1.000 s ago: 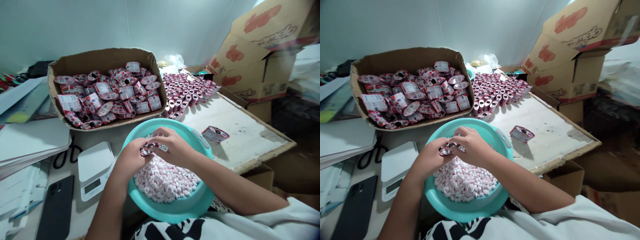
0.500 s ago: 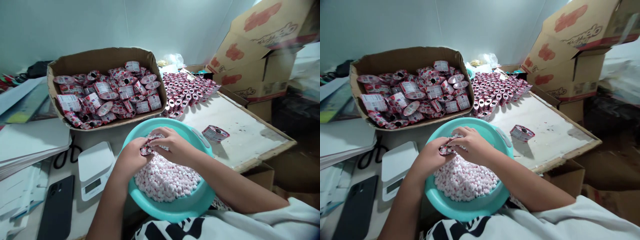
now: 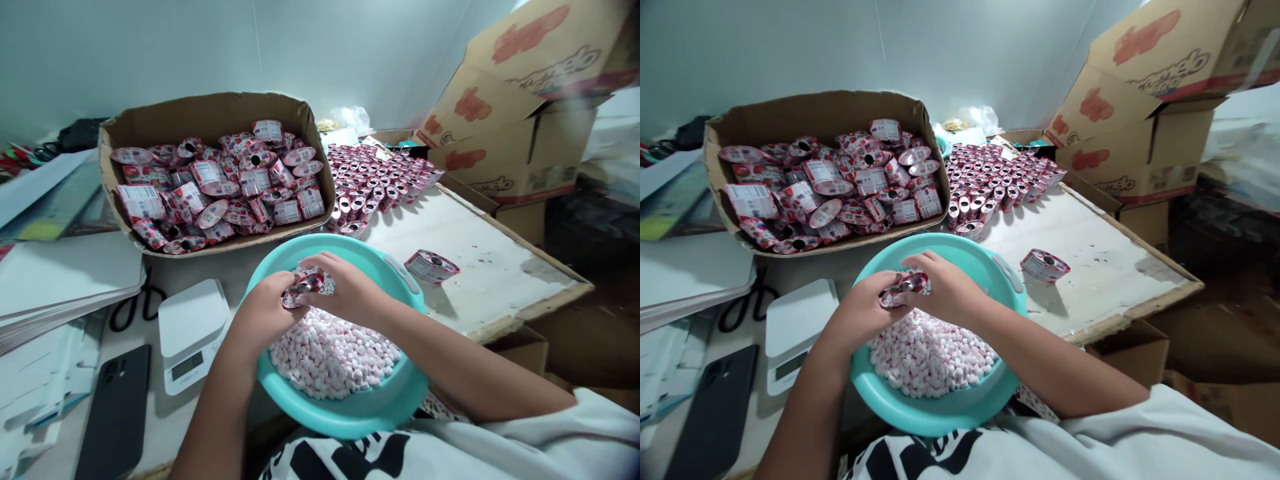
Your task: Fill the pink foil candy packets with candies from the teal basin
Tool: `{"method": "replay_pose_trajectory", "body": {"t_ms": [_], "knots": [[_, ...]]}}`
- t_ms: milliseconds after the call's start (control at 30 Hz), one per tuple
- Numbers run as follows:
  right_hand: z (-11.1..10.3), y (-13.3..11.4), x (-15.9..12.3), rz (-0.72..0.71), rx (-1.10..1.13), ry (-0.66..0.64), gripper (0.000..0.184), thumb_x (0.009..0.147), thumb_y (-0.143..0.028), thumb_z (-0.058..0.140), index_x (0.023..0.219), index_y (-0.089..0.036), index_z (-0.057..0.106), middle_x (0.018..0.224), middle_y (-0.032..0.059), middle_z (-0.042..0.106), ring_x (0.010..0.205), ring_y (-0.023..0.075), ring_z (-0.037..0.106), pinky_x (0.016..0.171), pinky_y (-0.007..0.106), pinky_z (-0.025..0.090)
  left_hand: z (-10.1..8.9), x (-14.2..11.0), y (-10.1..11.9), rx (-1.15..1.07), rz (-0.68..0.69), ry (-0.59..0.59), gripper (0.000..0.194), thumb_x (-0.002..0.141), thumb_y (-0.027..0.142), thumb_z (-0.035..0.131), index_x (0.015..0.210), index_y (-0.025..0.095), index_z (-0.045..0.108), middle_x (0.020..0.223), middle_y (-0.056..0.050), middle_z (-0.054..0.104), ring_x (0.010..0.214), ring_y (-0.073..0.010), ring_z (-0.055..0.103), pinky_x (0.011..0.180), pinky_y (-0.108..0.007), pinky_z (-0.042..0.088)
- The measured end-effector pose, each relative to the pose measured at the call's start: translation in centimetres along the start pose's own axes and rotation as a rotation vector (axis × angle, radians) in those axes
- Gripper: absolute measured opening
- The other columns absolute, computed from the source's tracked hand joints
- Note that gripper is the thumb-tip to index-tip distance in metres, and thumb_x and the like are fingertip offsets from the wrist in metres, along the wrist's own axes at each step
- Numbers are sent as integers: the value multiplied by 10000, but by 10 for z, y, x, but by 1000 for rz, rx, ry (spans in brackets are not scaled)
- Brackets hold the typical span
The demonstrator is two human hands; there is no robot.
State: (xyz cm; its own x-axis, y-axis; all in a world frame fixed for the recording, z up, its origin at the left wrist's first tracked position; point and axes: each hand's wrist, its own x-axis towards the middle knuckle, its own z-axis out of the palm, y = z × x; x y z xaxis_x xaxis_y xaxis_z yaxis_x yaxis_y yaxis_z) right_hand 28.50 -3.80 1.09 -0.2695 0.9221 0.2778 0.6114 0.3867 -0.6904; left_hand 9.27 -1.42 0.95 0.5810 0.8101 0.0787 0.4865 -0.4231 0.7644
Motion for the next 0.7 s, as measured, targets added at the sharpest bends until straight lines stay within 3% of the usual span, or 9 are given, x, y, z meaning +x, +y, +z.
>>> {"method": "replay_pose_trajectory", "body": {"t_ms": [267,367,533,700], "knots": [[-7,7,-1,-42,-36,18,343,906,-202,590,1247,-222,566,1163,97,636,963,200,631,851,375,539,0,1,2,-32,3,20,402,771,164,687,1162,254,678,1166,-39,682,1088,-233,629,942,-342,479],[-8,4,0,-144,-50,-37,320,900,-147,558,1207,-210,622,1133,109,635,995,212,625,874,384,539,-1,1,2,-31,-15,2,360,769,156,680,1120,236,684,1127,-35,686,1053,-224,632,904,-332,484],[-10,0,1,-266,-91,-87,283,931,-222,581,1191,-246,693,1165,106,652,1057,220,624,923,403,536,0,0,2,-44,-32,30,261,792,180,665,1048,218,698,1040,-38,690,965,-209,639,816,-309,495],[-17,0,1,-316,-128,-107,198,953,-273,569,987,-229,759,1178,110,672,1046,228,640,927,421,529,0,1,0,-48,-12,63,321,798,173,669,1109,242,709,1076,-42,700,1001,-216,646,860,-313,500]]}}
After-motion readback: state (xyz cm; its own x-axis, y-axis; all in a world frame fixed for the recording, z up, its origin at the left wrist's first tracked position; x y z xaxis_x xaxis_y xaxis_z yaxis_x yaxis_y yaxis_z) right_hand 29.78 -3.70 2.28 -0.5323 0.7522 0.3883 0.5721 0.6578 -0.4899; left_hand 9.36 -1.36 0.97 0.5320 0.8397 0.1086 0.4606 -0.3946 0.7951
